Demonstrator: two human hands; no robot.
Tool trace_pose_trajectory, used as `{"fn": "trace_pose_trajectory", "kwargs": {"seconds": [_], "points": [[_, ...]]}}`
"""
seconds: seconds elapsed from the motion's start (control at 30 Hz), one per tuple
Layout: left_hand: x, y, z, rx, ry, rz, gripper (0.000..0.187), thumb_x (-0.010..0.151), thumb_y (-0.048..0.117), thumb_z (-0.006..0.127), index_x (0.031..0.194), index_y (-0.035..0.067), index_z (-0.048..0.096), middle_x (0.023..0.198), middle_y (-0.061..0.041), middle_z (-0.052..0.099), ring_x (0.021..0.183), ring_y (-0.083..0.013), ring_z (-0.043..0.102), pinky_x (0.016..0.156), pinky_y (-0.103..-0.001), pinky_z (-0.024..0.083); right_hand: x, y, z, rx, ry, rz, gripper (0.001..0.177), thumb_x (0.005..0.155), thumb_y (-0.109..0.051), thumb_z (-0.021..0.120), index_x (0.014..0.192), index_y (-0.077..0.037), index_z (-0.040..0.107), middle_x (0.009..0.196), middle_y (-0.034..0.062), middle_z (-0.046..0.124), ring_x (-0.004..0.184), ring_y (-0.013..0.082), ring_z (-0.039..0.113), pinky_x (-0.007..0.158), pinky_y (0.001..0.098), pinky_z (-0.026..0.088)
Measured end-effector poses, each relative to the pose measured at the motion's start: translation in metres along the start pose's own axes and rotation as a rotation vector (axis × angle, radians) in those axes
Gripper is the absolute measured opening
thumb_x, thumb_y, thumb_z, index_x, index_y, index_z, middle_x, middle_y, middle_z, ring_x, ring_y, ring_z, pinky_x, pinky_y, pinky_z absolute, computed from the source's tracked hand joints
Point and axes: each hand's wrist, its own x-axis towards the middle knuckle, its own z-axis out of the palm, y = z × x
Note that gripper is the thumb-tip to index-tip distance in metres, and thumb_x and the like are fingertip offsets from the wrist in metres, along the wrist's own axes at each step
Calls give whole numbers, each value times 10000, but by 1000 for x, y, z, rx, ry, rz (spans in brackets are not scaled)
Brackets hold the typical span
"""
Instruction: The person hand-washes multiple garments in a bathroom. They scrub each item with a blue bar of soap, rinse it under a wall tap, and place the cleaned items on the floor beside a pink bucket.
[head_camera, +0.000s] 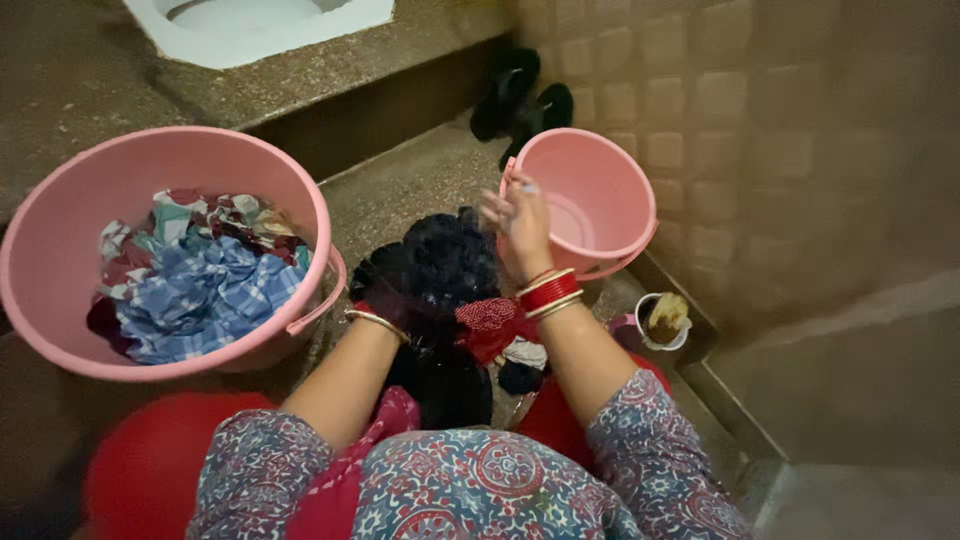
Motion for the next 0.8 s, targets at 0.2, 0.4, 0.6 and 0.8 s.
{"fn": "trace_pose_trajectory", "kwargs": {"seconds": [0.2,0.4,0.6,0.8], "points": [[-13,6,-2,-6,-19,3,364,840,277,623,1134,70,563,1139,-156,618,1085,-340,608,917,-418,478,-36,28,13,-662,-551,-386,405,1075,-232,483,1418,-36,576,1547,196,506,1465,306,426,1241,438,266],[-15,8,-10,26,-18,12,356,789,315,651,1054,84,596,1068,-151,634,1024,-353,625,865,-430,491,7,74,-17,-241,-387,117,353,1065,-231,479,1342,-35,578,1355,146,629,1261,240,585,1115,379,421],[3,14,-17,179,-21,64,352,739,353,680,975,98,628,998,-146,651,964,-367,641,813,-443,504,18,88,-39,-11,-133,88,263,1015,-90,558,1253,20,574,1149,164,651,974,228,632,843,348,569],[18,19,-33,318,-23,106,351,688,391,709,895,112,660,927,-142,668,903,-380,658,761,-456,517,-17,48,-27,-562,-438,186,621,955,-237,707,1462,-87,381,1294,69,602,1040,127,607,871,272,536]]}}
